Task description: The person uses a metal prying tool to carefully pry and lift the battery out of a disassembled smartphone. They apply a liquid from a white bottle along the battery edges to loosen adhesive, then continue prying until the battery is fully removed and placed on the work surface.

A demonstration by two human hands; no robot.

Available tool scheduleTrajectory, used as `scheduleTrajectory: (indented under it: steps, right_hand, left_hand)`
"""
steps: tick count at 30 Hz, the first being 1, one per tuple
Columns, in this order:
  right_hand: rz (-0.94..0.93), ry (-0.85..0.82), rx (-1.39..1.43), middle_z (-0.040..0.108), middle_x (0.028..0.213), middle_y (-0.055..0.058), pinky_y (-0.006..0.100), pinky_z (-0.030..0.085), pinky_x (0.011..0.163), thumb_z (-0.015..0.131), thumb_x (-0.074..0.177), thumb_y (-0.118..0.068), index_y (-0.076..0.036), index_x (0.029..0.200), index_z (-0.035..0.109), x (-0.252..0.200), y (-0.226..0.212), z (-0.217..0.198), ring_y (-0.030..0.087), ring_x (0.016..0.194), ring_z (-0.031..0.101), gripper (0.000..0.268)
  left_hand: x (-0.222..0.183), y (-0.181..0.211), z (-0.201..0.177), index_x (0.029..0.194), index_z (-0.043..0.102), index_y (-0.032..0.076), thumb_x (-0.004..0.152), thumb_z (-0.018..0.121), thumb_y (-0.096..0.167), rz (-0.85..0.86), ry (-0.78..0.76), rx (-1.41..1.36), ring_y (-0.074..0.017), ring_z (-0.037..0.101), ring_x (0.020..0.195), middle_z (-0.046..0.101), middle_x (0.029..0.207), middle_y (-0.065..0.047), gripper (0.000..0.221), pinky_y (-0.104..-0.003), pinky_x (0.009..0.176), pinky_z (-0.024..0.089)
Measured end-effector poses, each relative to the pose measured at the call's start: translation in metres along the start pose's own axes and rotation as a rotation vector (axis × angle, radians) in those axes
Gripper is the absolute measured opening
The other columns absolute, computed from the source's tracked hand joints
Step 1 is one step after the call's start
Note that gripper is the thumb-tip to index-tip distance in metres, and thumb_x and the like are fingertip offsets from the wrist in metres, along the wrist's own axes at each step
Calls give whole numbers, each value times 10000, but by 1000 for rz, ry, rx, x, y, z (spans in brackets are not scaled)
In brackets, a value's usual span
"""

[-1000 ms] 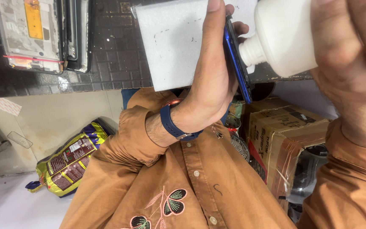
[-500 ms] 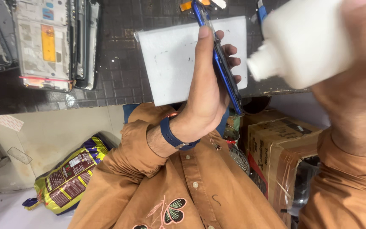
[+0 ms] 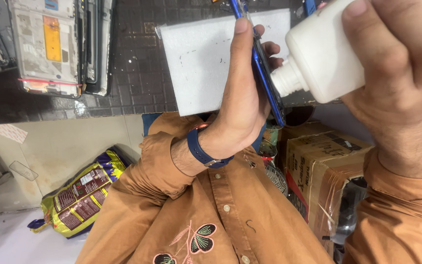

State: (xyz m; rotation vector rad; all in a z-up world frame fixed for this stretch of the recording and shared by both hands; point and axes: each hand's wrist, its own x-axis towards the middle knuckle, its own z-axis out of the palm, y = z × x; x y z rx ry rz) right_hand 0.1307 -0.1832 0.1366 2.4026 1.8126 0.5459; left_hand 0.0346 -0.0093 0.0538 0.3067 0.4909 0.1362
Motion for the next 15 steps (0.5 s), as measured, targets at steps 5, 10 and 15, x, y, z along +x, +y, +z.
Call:
scheduleTrajectory:
  steps: [5,10,15]
  right_hand:
    - [-6,4,4,531,1346,124,306,533,921,722,995,16,-29,1500,376,3,-4,-5,222,1156,599,614]
    - [-7,2,1,531,1342,125,310,531,923,722,994,13,-28,1493,379,6,-7,-9,224,1156,598,607]
    - [-8,4,-2,531,1338,126,314,529,925,722,993,9,-27,1485,383,7,-10,-10,226,1155,597,599]
  left_hand:
    - [-1,0,-3,1397,381,58,964,550,701,-1,-26,8,-175,551,991,466,1111,-72,794,-326,838,528]
    - [0,-4,-6,1439,369,24,980,527,673,37,-56,1,-176,535,1040,450,1157,-90,810,-316,891,524]
    - [-1,-5,-9,1424,360,33,991,542,693,45,-72,18,-169,551,993,454,1145,-86,811,-316,806,533]
